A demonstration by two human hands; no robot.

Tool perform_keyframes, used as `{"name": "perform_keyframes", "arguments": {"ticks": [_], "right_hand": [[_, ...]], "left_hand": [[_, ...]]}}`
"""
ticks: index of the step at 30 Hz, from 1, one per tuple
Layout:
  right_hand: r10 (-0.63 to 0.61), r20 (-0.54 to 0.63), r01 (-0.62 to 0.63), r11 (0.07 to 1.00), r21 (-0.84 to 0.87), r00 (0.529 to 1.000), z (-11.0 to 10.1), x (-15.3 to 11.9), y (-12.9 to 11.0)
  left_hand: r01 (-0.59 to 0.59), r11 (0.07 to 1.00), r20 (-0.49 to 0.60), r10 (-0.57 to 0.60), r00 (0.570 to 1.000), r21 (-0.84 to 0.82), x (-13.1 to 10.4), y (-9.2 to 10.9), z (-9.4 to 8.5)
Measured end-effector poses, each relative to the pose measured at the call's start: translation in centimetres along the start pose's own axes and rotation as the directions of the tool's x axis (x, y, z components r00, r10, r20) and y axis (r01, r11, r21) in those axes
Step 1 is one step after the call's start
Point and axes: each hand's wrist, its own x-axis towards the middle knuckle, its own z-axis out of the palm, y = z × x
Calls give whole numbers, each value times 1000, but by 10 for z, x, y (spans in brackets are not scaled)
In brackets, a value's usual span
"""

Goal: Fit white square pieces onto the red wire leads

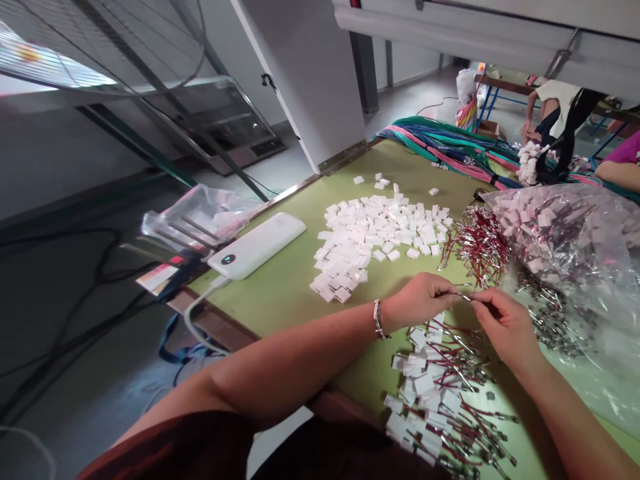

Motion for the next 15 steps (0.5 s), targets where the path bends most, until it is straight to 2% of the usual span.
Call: {"name": "perform_keyframes", "arguments": {"ticks": [2,4,6,8,9,11,15], "right_hand": [[9,42,-8,1000,-6,999,0,0,1],[33,88,-32,999,-5,996,0,0,1],[83,137,-86,996,10,987,0,-1,0],[155,172,-164,986,36,973,2,-1,-1],[186,177,-198,979,49,966,3,-2,-2],[221,163,-235,970,71,962,5,-1,-2],[203,124,-211,976,55,971,6,1,-1]], "left_hand": [[-52,995,17,50,999,83,-1,0,-1],[-157,954,44,151,988,256,-3,0,-2],[-288,840,114,266,957,459,-4,-1,-3],[-393,706,203,342,918,588,-4,-4,-4],[-424,661,231,363,903,619,-3,-5,-4],[-445,630,234,392,890,637,-2,-8,-4],[-436,676,184,413,892,595,2,-8,-3]]}}
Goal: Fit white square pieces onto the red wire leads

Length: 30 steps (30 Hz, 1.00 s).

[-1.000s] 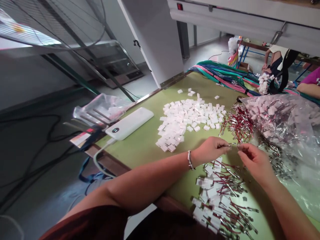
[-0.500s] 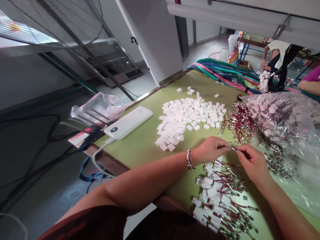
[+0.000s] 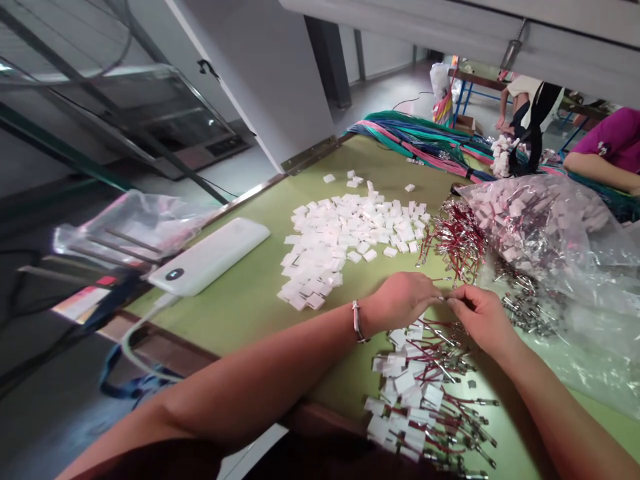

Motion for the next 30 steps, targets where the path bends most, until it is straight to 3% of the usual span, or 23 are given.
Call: {"name": "perform_keyframes", "arguments": {"ticks": [5,8,10,13,17,21,23,25,28,30], "right_hand": [[-26,38,28,997,-68,999,-4,3,2],[-110,122,134,970,-204,986,-24,8,9],[-192,91,212,904,-372,977,-46,12,19],[-299,-80,167,715,-678,951,-79,19,41],[-379,43,227,458,-860,925,-94,26,66],[-402,111,273,374,-886,909,-89,31,75],[-430,87,275,398,-875,899,-88,32,73],[-446,-1,238,479,-845,895,-86,29,65],[-377,-115,200,698,-688,919,-72,20,44],[-333,-66,262,835,-484,941,-55,11,28]], "left_hand": [[30,999,48,-31,998,26,4,4,0],[60,998,72,-60,996,8,5,4,2],[84,996,70,-84,994,2,5,2,3],[96,995,62,-95,994,-10,6,-2,1],[32,998,71,-27,997,-60,6,-3,-1],[117,977,-24,-123,992,-180,6,-7,-4],[184,950,-89,-212,973,-254,6,-8,-6],[235,927,-114,-278,954,-291,6,-7,-8],[243,923,-63,-273,960,-300,6,-1,-9],[218,930,-17,-233,972,-296,5,4,-8]]}}
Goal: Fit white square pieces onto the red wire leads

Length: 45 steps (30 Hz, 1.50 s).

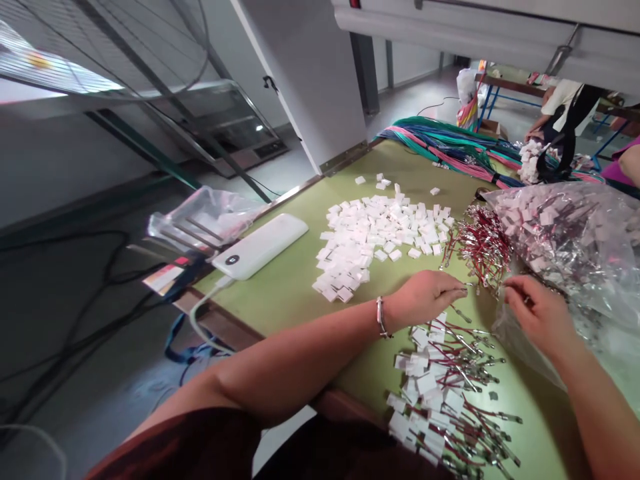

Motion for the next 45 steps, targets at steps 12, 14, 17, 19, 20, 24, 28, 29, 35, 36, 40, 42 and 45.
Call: {"name": "perform_keyframes", "arguments": {"ticks": [12,14,17,19,20,24,28,29,35,36,40,42,45], "right_hand": [[269,139,-303,830,468,953,33,-11,-42],[260,109,-280,836,473,959,30,-10,-41],[148,52,-155,872,465,988,26,-8,-44],[31,21,-37,887,460,999,25,-8,-49],[-23,21,11,888,459,1000,26,-8,-53],[-168,120,90,870,485,979,28,-12,-69],[-178,135,91,869,487,975,24,-12,-70],[-165,124,93,887,452,979,23,-11,-67],[-197,166,190,980,54,966,28,-8,-48],[-219,189,221,975,12,957,30,-8,-49],[-265,253,268,963,20,931,30,-9,-54],[-274,232,247,959,139,933,24,-8,-54],[-171,120,127,943,308,978,17,-7,-47]], "left_hand": [[31,999,61,-29,998,-44,-1,3,6],[25,995,-35,-28,999,-94,0,2,1],[-25,976,-242,-29,970,-218,0,5,-12],[-41,948,-296,-58,953,-317,-2,9,-18],[-42,926,-283,-71,957,-376,-4,12,-19],[-6,810,-138,-93,986,-586,-9,16,-9],[20,843,-147,-117,982,-538,-9,10,-3],[12,881,-217,-130,967,-474,-8,8,-5],[-337,900,-211,399,892,278,-7,9,-17],[-427,841,-56,470,881,333,-7,10,-14],[-408,810,258,324,910,420,-6,11,0],[-297,863,255,205,945,409,-6,10,2],[-75,956,97,49,994,284,-5,8,-1]]}}
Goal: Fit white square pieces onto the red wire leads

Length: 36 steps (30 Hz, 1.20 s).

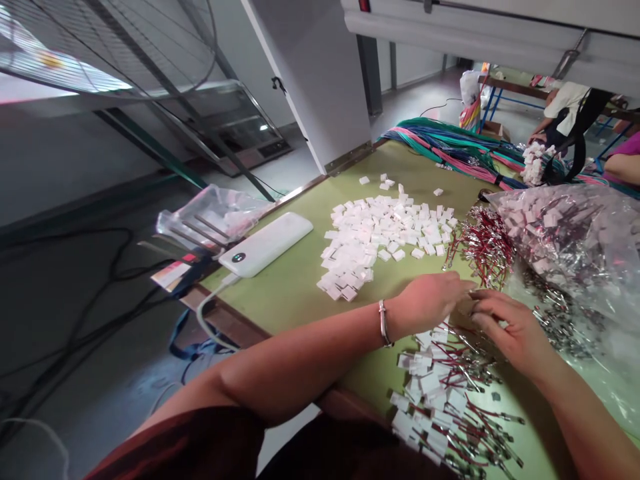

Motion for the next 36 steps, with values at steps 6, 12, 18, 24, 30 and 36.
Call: {"name": "perform_keyframes", "arguments": {"ticks": [6,12,18,24,30,36], "right_hand": [[233,-208,-226,973,57,950,2,-2,7],[218,-200,-211,976,59,955,14,1,-2],[253,-156,-230,962,148,955,13,1,-3],[287,-123,-262,947,186,950,11,-3,1],[179,-60,-177,984,36,982,5,0,-3],[297,47,-300,947,113,954,6,0,-7]], "left_hand": [[101,958,-57,-121,991,-270,1,-1,0],[95,965,11,-96,995,-245,-1,5,3],[29,979,11,-27,1000,-203,-2,1,-3],[-25,977,0,26,1000,-211,-3,3,-6],[-59,997,75,55,996,55,-3,2,-4],[-222,948,169,187,968,228,-2,0,-2]]}}
